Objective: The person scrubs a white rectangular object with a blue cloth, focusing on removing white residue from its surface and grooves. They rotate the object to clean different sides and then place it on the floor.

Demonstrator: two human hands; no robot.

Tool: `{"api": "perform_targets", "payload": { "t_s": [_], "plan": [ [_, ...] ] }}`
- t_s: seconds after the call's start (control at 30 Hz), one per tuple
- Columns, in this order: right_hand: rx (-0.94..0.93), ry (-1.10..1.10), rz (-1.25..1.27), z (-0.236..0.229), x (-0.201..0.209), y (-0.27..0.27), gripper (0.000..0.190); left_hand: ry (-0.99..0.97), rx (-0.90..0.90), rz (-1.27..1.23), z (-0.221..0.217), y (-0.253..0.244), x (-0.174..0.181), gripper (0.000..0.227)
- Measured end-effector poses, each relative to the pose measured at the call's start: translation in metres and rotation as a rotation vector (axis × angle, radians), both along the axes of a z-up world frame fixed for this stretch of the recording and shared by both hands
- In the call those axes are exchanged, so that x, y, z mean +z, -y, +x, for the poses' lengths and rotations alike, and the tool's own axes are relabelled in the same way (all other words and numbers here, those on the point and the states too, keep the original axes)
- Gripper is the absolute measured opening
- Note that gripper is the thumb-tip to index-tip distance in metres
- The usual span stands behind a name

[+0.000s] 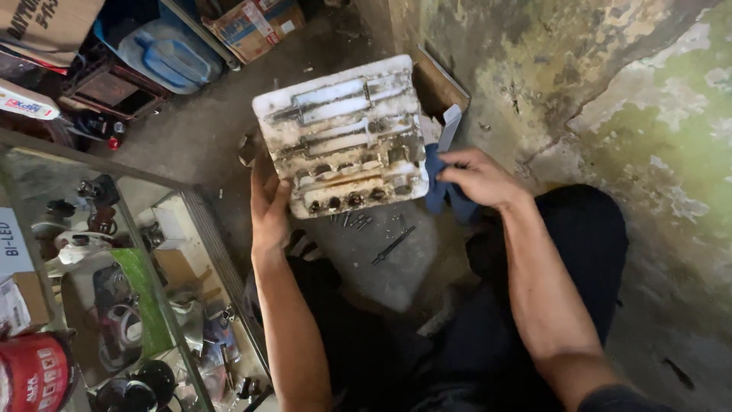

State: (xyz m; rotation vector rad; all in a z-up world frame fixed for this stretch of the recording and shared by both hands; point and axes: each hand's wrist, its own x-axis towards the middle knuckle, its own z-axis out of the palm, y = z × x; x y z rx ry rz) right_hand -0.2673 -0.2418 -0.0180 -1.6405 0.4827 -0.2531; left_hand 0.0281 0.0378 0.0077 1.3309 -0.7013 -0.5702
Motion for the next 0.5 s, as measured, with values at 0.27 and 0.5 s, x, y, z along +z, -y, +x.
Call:
{"api": "perform_targets", "payload": {
  "t_s": [0.27, 0.5],
  "plan": [
    [0.072, 0.305, -0.222, 0.007, 0.001, -0.012, 0.031, -0.139, 0.163, 0.021, 0.019, -0.007, -0.036, 0.070],
    [-0.011, 0.147, -0.837, 0.008, 0.011, -0.019, 0.019, -0.140, 0.218, 0.024, 0.021, -0.009, -0.037, 0.066]
  ]
}}
